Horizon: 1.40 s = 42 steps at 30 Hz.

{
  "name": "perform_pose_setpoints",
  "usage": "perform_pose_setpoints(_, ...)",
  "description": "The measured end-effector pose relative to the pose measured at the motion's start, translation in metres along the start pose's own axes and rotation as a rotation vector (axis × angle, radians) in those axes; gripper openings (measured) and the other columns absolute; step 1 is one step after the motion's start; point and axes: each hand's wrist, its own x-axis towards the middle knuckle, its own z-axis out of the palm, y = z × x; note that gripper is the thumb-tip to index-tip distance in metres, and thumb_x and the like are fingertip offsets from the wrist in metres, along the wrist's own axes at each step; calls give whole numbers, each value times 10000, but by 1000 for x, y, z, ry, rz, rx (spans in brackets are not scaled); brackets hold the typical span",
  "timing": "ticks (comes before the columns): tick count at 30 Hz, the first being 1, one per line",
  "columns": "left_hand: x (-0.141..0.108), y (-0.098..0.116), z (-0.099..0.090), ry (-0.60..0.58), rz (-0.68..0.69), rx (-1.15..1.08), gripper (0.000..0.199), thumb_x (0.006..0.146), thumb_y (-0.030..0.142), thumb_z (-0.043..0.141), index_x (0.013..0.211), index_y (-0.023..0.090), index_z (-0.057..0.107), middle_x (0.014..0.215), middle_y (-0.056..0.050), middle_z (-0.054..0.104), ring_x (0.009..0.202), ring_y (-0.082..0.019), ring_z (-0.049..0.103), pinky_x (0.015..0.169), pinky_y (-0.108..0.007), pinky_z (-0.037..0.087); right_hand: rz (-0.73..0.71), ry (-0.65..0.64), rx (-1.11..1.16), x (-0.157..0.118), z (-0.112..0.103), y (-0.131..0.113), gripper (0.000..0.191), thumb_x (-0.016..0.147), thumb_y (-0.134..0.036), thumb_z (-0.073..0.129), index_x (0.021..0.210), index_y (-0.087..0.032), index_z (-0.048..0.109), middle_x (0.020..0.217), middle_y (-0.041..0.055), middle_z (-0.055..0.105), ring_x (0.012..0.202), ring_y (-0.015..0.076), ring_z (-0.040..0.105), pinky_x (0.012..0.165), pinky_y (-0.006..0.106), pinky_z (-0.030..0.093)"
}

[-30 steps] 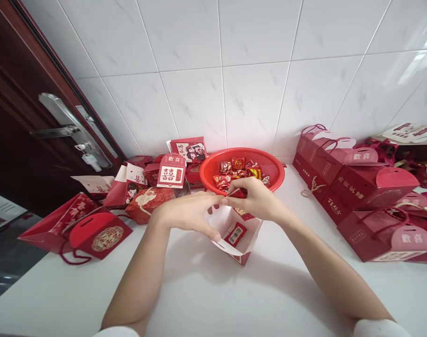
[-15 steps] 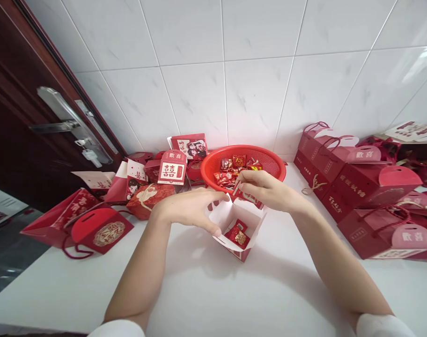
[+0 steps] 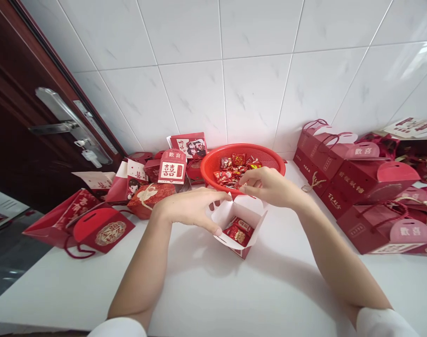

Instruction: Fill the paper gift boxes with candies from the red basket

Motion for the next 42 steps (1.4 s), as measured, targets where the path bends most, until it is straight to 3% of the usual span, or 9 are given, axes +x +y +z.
perform_pose_setpoints(5, 0, -7, -1, 11, 29, -15, 853, 721, 586, 739, 1460, 254, 471, 1459, -69, 550, 1214, -273, 579, 937, -299, 479, 45, -110, -114, -14, -23, 3, 279, 849, -449, 660, 749, -189, 685, 713, 24, 671, 640, 161, 583, 546, 262, 375)
perform_pose_setpoints(10, 0, -12, -4, 5, 10, 13, 920, 679, 644, 746, 1463, 247, 472, 1459, -91, 551, 1244, -288, 564, 953, -307, 475, 109, -215, -215, -18, -12, 15, 336, 657, -459, 830, 601, -203, 620, 584, 23, 604, 540, 162, 532, 479, 263, 326)
perform_pose_setpoints(14, 2, -13, -4, 0, -17, 28, 909, 695, 629, 737, 1470, 241, 463, 1467, -90, 543, 1248, -283, 555, 949, -305, 474, 140, -165, -231, -29, 2, 22, 385, 561, -464, 883, 770, -212, 682, 674, 36, 645, 579, 186, 560, 490, 272, 363)
perform_pose_setpoints(19, 9, -11, -3, 10, -16, 9, 794, 735, 569, 722, 1417, 221, 513, 1394, -89, 595, 1165, -264, 597, 875, -279, 489, 149, -220, -79, -58, 2, 23, 495, 733, -534, 767, 1097, -213, 671, 993, 89, 712, 800, 230, 654, 611, 293, 466)
perform_pose_setpoints(22, 11, -8, -2, 15, 62, -4, 700, 742, 528, 726, 1360, 241, 563, 1334, -59, 629, 1113, -247, 615, 841, -263, 485, 122, -266, 44, -74, 2, 26, 492, 809, -561, 701, 1164, -223, 664, 1133, 93, 698, 884, 226, 669, 713, 318, 513)
perform_pose_setpoints(28, 8, -4, -2, -36, 248, -65, 527, 743, 525, 739, 1192, 257, 673, 1177, -31, 670, 1026, -215, 621, 822, -242, 473, 85, -179, 119, -96, 10, 34, 518, 713, -547, 803, 1105, -226, 693, 1117, 80, 709, 933, 243, 646, 826, 369, 528)
perform_pose_setpoints(32, 7, 2, -1, -78, 347, -147, 259, 804, 446, 695, 949, 234, 730, 1076, -25, 668, 1014, -199, 619, 853, -243, 478, 56, -89, 156, -105, 15, 35, 425, 726, -562, 793, 947, -210, 702, 987, 71, 722, 895, 233, 637, 839, 371, 509)
perform_pose_setpoints(35, 10, 7, 1, -106, 370, -177, 177, 815, 385, 685, 847, 222, 745, 1157, -41, 654, 1083, -222, 611, 889, -265, 485, 93, 35, 224, -106, 23, 34, 400, 787, -592, 730, 820, -198, 665, 862, 55, 708, 822, 208, 637, 784, 341, 505)
perform_pose_setpoints(42, 13, 14, 6, -139, 353, -161, 174, 786, 395, 734, 858, 244, 781, 1352, -46, 605, 1260, -287, 546, 957, -319, 487, 180, 281, 188, -96, 50, 39, 447, 789, -627, 700, 784, -213, 532, 769, 17, 628, 694, 175, 569, 649, 311, 463)
